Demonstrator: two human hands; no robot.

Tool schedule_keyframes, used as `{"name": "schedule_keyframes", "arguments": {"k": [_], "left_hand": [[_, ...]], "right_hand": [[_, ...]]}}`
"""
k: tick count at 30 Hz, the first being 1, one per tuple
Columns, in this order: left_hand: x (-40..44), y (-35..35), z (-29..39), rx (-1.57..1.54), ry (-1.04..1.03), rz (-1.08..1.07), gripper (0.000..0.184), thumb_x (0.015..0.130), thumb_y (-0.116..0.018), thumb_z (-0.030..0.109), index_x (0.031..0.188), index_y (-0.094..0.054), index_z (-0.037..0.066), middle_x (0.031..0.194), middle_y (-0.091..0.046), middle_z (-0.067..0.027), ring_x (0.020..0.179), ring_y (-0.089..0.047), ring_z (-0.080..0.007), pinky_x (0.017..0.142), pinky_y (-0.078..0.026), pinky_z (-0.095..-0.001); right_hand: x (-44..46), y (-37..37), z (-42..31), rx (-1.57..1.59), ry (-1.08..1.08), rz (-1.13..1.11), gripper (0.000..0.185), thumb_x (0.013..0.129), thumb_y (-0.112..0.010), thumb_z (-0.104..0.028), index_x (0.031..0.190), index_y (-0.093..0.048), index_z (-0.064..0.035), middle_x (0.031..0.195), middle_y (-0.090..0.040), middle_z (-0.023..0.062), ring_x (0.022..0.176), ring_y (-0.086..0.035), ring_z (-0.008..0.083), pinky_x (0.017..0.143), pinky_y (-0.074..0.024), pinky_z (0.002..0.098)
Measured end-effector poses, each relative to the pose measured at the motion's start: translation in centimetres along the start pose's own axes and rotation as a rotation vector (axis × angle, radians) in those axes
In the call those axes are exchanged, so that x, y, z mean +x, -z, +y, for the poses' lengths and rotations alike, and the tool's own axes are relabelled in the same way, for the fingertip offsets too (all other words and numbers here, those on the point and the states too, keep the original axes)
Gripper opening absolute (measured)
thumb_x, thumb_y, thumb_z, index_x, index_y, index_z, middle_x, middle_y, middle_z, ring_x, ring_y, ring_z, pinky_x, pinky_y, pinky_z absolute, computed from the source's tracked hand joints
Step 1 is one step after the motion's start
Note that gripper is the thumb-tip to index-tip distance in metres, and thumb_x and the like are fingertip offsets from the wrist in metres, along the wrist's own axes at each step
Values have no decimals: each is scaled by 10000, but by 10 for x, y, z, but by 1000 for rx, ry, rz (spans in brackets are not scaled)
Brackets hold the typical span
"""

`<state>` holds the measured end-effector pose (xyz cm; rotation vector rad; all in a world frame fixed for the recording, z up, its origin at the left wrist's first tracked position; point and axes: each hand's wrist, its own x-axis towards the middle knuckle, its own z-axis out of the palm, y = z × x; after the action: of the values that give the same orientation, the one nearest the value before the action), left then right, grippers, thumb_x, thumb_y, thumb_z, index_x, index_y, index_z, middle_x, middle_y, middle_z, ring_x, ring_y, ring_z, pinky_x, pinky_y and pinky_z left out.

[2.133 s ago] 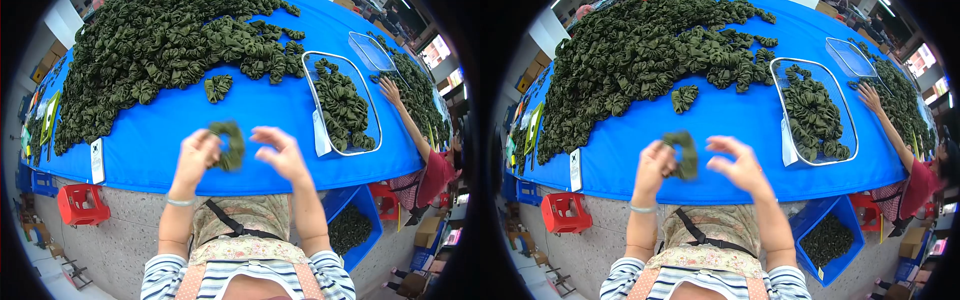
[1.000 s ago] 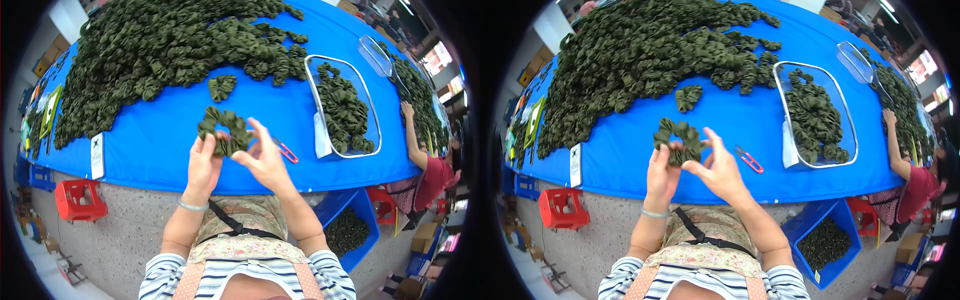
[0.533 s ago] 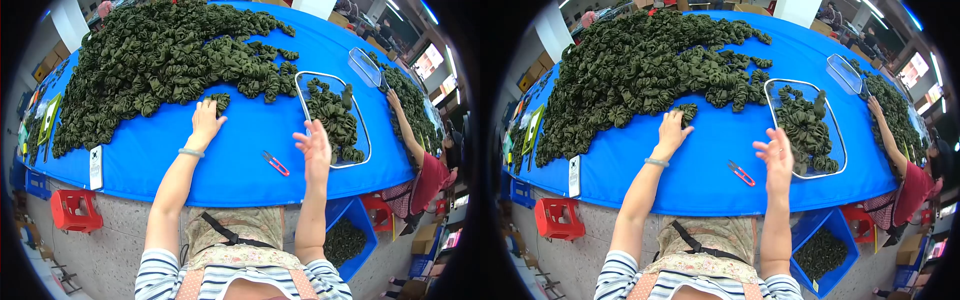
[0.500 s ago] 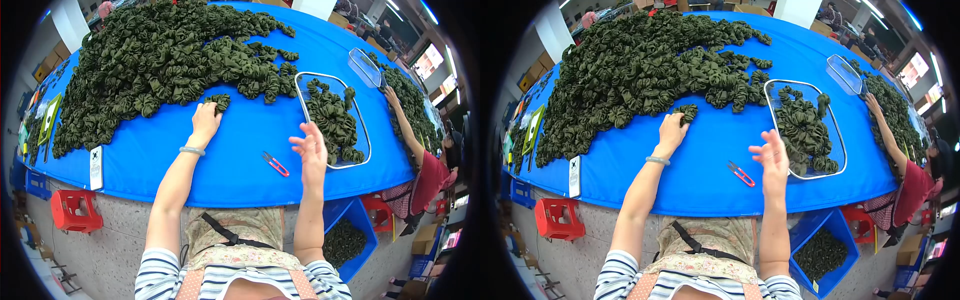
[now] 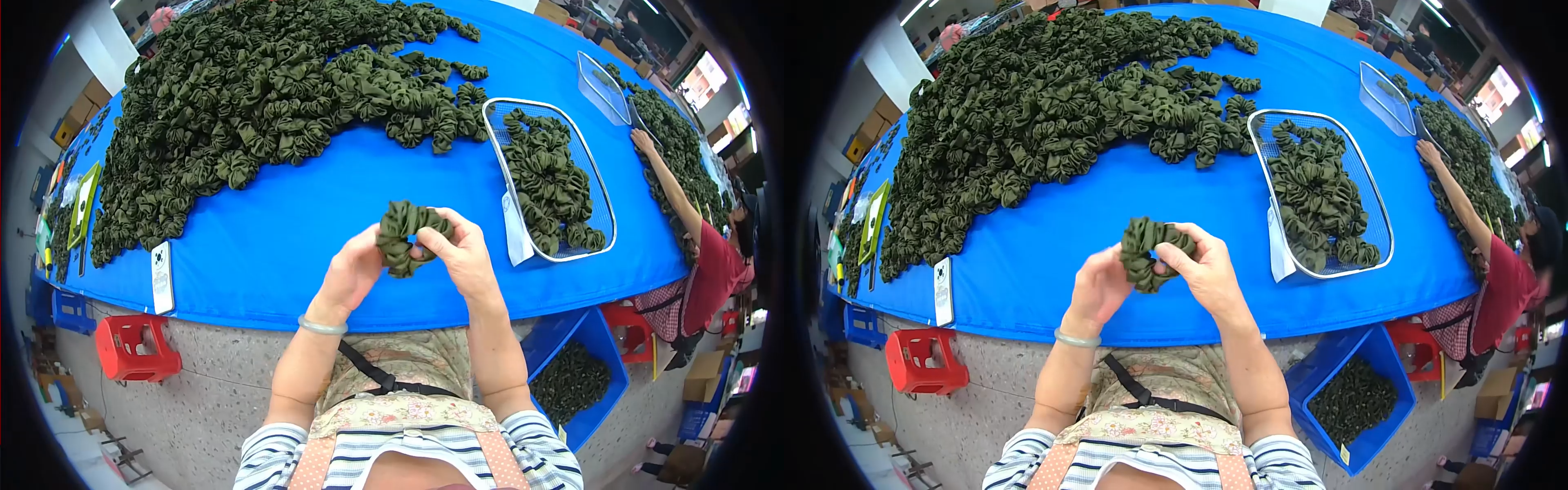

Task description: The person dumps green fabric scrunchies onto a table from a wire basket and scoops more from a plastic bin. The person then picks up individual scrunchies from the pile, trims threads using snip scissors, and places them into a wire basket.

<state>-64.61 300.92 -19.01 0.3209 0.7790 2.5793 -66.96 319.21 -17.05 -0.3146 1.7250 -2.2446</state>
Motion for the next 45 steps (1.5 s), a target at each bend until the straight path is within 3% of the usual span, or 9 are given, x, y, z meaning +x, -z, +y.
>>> {"name": "schedule_keyframes", "arguments": {"k": [4,9,13,20,30,35,39,42,45], "left_hand": [[0,-4,-4,613,-32,304,477,895,-597,281,1256,-486,-11,1094,-583,-66,872,-570,-153,824,-455,-274],[-13,3,13,253,43,150,452,873,-639,262,1214,-543,-18,853,-607,-21,711,-509,-59,651,-430,-221],[-24,1,16,677,267,121,399,922,-552,317,1149,-558,-11,742,-553,-5,654,-473,-86,684,-429,-244],[3,-20,-26,-162,-511,366,271,953,-473,311,1086,-514,79,898,-522,2,934,-517,-159,861,-445,-333],[-6,-10,-32,-338,-320,170,265,973,-341,243,915,-532,69,832,-516,-38,915,-490,-211,966,-361,-421],[-33,6,-9,-218,-199,117,299,956,-412,331,949,-519,52,530,-342,40,383,-258,-70,468,-340,-269],[-39,-23,24,343,189,116,364,905,-546,336,992,-527,-16,617,-580,-73,391,-413,-72,396,-370,-215],[-36,-38,23,692,135,273,300,907,-548,286,933,-548,-13,645,-605,-106,390,-420,-54,361,-328,-191],[-42,-4,31,299,-329,378,249,927,-520,221,962,-562,-22,704,-619,-164,403,-400,-57,364,-300,-191]], "right_hand": [[-5,-3,-4,-288,-71,-145,216,841,-671,-151,978,-625,9,759,-627,1,664,-531,40,580,-436,216],[-9,16,-18,-125,-55,87,142,833,-667,-147,886,-638,-19,701,-587,-22,584,-485,21,506,-394,195],[-6,21,-17,43,9,126,164,848,-654,-162,896,-634,-6,743,-603,-10,602,-527,52,552,-450,209],[-10,-17,30,235,63,-37,547,832,-691,-277,1252,-477,1,1069,-594,49,933,-557,116,820,-452,267],[-20,-34,35,709,139,45,230,934,-529,-219,1061,-548,-29,860,-603,67,876,-572,194,814,-449,343],[-29,-5,4,561,97,-80,218,973,-446,-230,1016,-502,-24,659,-487,35,560,-461,134,538,-383,263],[-33,-12,-16,303,0,-116,265,981,-424,-274,1059,-482,-27,589,-434,1,471,-370,62,441,-313,213],[-30,-19,-18,154,-12,-73,286,984,-421,-293,1071,-494,-30,575,-412,-24,464,-351,41,441,-305,210],[-27,9,-18,252,53,-73,298,961,-487,-271,1107,-510,-12,623,-433,-41,499,-390,44,462,-329,198]]}}
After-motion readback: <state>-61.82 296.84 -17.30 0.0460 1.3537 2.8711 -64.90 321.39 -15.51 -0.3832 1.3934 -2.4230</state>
